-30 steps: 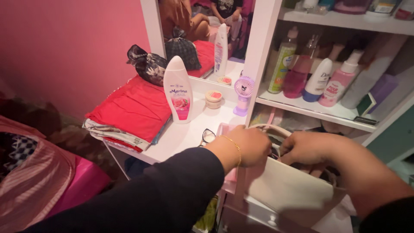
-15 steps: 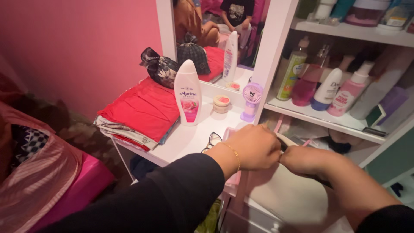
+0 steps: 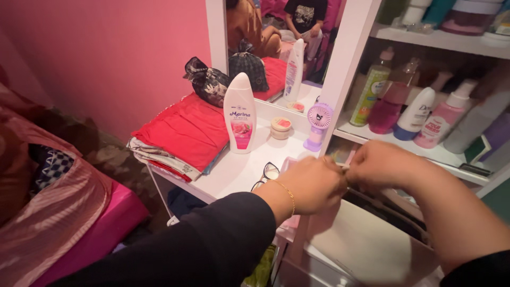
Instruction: The person packs a handbag with daily essentials at a vanity. They place a charging cable, glasses, a water bottle, a wallet, hair rollers, and a small pouch into the bag, then put on a wristwatch and leave the bag on the table.
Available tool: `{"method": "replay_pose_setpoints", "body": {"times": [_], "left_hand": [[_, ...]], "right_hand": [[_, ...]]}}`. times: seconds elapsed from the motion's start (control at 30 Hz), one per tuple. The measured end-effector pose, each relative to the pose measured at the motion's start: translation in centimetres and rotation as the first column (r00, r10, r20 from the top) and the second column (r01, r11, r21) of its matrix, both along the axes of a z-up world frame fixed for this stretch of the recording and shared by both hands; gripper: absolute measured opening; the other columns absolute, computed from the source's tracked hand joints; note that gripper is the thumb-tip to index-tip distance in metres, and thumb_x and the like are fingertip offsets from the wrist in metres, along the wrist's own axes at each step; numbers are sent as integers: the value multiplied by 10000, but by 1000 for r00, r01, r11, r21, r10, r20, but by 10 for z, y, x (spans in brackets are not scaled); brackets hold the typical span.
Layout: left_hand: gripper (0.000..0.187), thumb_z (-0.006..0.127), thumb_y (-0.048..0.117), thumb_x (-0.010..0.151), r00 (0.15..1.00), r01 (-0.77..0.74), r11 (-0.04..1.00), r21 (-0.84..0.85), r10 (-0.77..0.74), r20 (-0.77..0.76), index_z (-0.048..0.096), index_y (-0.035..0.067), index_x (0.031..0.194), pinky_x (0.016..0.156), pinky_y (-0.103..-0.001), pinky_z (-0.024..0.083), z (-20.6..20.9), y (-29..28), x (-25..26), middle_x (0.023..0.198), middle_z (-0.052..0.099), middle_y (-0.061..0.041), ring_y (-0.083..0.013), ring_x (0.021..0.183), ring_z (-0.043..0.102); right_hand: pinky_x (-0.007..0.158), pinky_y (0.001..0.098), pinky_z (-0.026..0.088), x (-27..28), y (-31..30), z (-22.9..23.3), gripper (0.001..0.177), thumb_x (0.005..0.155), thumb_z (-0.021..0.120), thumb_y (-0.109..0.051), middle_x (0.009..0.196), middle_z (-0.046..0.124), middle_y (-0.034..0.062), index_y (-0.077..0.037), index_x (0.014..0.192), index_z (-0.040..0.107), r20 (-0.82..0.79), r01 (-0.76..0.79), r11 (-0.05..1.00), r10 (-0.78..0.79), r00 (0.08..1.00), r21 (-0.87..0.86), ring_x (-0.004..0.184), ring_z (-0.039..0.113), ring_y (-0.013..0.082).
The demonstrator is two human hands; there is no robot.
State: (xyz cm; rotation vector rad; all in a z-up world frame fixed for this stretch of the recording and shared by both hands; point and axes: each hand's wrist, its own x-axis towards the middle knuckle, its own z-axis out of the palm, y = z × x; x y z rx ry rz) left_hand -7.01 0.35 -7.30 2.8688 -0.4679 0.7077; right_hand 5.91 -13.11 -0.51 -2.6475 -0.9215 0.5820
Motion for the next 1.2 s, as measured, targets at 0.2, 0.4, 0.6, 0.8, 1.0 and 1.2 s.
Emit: {"method": "replay_pose_setpoints", "body": {"times": [0.2, 0.4, 0.6, 0.8, 1.0, 1.2], "left_hand": [[97, 677, 195, 812, 964, -44, 990, -133, 77, 255, 719, 114, 842, 816, -459, 490, 6, 0, -1, 890, 653, -75, -309, 958, 629], [132, 686, 173, 801, 954, -113, 975, -190, 159, 254, 715, 132, 922, 895, -447, 455, 3, -4, 4, 1004, 643, -52, -281, 1048, 603], [459, 632, 206, 876, 892, -144, 969, -202, 215, 398, 602, 127, 1326, 1166, -585, 314, -2, 1, -10, 1427, 554, -170, -349, 1383, 490], [696, 594, 254, 923, 896, -238, 941, -241, 309, 318, 391, 143, 1580, 1214, -637, 179, -20, 31, -40, 1652, 333, -199, -385, 1530, 316], [811, 658, 385, 838, 799, -552, 783, -287, 595, 84, 372, 26, 1507, 1142, -629, 178, -52, 69, -63, 1514, 355, -274, -435, 1443, 274], [501, 562, 423, 918, 461, -867, 490, -88, 723, -514, 648, 83, 1276, 1134, -587, 264, -83, 108, -53, 1472, 487, -145, -363, 1463, 325]], "right_hand": [[621, 388, 563, -1, -5, -9, 139, 771, 756, -214, 720, 725, 118, -113, 855, 801, 278, 57, 954, -143, 950, 295, 588, 717, 246], [929, 417, 528, -20, -14, -18, 244, 804, 744, -343, 769, 787, 62, -235, 1015, 800, 253, 210, 964, -246, 935, 162, 638, 763, 254], [1084, 650, 215, -34, 7, -31, 631, 825, 658, -512, 1560, 451, 168, -229, 1386, 601, 571, -39, 925, -199, 796, 377, 1441, 403, 345], [1083, 696, -146, -67, 35, -40, 917, 904, 396, -639, 1716, -88, 137, -241, 1650, 40, 582, -58, 996, 4, 813, 74, 1516, -154, 324], [1086, 682, -175, -98, 53, -42, 1016, 876, 389, -761, 1691, -71, 197, -162, 1626, 55, 577, -53, 999, 42, 816, 4, 1553, -156, 334], [1070, 779, -85, -112, 71, -42, 934, 724, 725, -546, 1583, 269, 309, -79, 1486, 451, 679, -164, 979, 38, 733, 122, 1505, 121, 451]]}}
